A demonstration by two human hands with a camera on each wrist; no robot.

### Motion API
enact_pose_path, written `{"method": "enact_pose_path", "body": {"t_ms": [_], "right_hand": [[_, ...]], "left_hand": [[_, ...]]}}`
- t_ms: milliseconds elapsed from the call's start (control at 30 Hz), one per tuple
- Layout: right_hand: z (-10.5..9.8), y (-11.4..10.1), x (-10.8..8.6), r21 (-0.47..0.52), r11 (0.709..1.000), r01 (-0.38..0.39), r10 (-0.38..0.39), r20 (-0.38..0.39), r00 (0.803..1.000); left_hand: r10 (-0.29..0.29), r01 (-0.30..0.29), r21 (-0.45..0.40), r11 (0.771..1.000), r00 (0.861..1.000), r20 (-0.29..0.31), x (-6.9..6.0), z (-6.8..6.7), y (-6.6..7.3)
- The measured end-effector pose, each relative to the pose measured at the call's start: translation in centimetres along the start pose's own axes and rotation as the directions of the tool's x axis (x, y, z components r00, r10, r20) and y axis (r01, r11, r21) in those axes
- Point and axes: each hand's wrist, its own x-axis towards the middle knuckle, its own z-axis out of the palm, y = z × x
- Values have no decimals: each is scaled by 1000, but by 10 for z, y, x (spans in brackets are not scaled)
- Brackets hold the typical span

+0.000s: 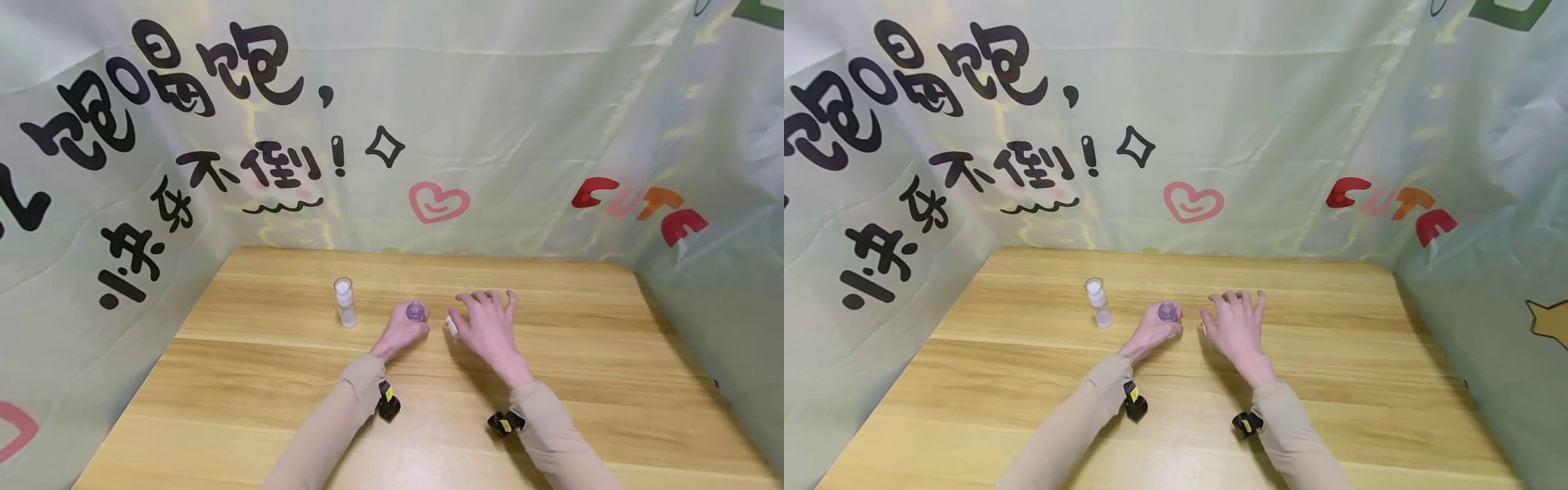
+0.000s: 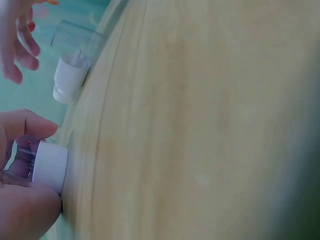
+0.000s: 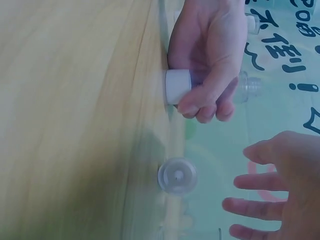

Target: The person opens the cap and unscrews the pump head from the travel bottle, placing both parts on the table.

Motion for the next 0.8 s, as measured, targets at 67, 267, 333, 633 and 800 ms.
{"method": "enact_pose_path", "body": {"t_ms": [67,267,333,633,800], "right_hand": [[-1,1,-1,11,1000,0,0,-12,1000],[-3,4,-3,35,999,-9,10,-29,1000],[-3,4,-5,39,999,-7,8,-33,999],[-2,7,-8,61,998,-1,3,-32,999],[-2,8,-8,71,997,-7,9,-32,999]], "left_hand": [[-15,15,2,1000,1000,-17,4,2,0],[-38,39,9,999,998,-53,10,7,1],[-40,41,4,999,998,-55,10,8,1],[-47,44,-145,988,999,-18,7,5,1],[-10,8,-157,988,1000,-11,2,2,2]]}}
